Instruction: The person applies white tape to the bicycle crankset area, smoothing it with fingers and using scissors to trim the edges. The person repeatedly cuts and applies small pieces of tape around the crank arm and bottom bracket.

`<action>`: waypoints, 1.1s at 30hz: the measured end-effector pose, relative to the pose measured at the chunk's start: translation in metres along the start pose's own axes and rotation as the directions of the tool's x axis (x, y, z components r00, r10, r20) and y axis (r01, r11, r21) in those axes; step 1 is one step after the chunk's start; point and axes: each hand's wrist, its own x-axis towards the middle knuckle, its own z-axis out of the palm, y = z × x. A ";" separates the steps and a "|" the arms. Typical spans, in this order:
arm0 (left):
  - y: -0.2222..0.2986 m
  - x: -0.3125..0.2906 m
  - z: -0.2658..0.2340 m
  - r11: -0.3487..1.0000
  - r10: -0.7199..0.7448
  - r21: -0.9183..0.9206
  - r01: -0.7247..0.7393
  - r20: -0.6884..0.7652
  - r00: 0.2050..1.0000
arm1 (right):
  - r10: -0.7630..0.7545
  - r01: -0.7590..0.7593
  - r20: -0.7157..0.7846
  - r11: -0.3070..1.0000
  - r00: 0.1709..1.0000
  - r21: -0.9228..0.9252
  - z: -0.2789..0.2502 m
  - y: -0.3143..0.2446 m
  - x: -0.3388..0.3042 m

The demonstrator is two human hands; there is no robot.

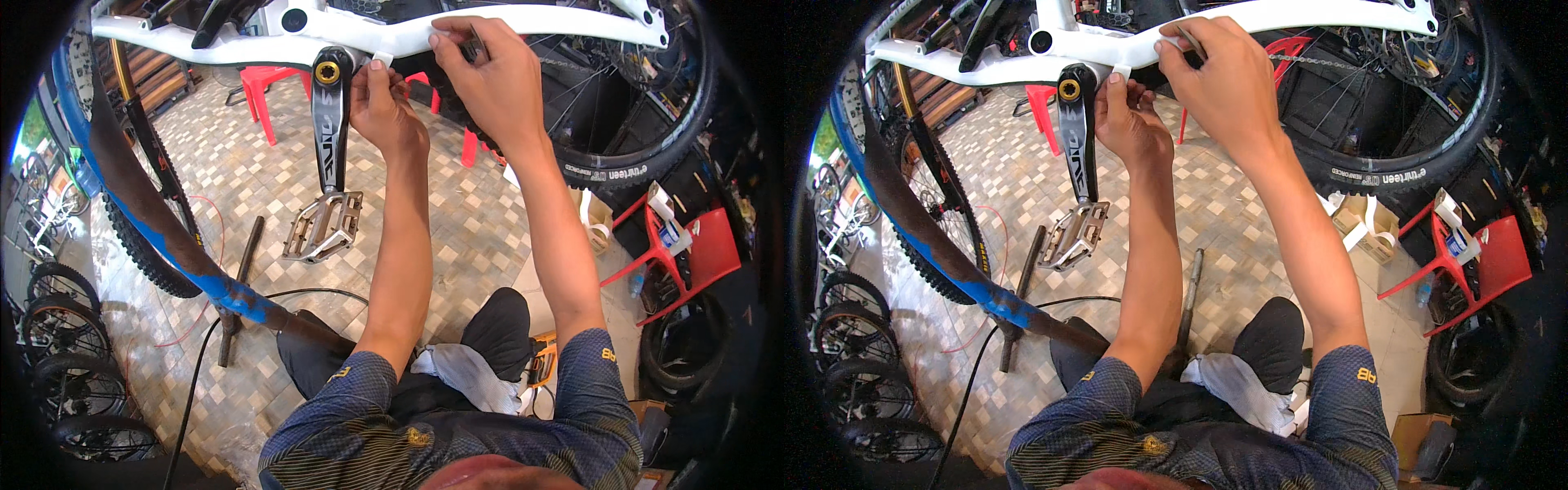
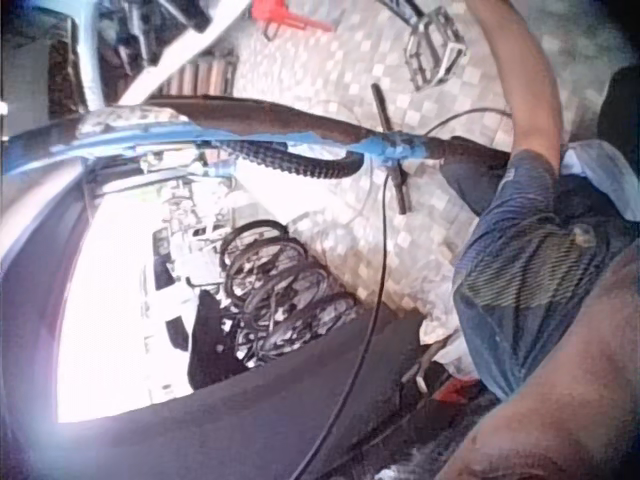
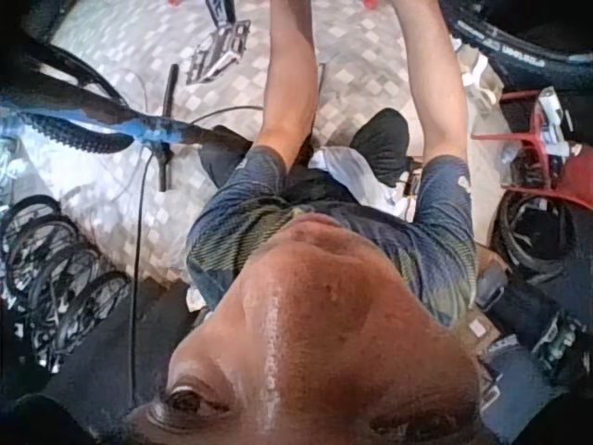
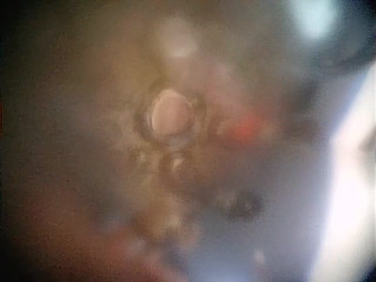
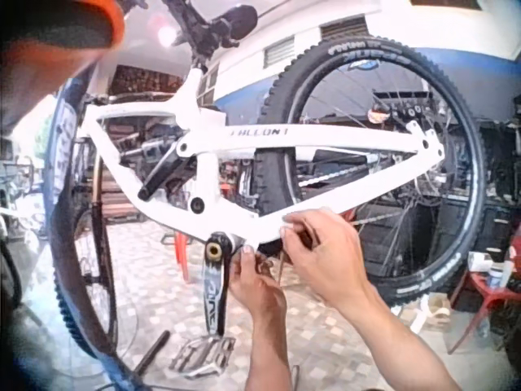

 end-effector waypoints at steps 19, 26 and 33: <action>-0.011 0.013 -0.005 0.993 0.037 -0.110 -0.038 -0.008 0.999 | 0.184 -0.084 0.490 0.972 0.852 -0.219 0.017 -0.019 0.077; -0.011 0.008 -0.002 0.994 0.051 -0.094 -0.051 -0.004 0.999 | 0.134 -0.008 0.474 0.966 0.870 -0.257 0.018 -0.017 0.074; -0.012 0.012 -0.004 0.994 0.082 -0.069 -0.081 0.007 0.997 | 0.097 0.038 0.471 0.963 0.877 -0.268 0.016 -0.032 0.071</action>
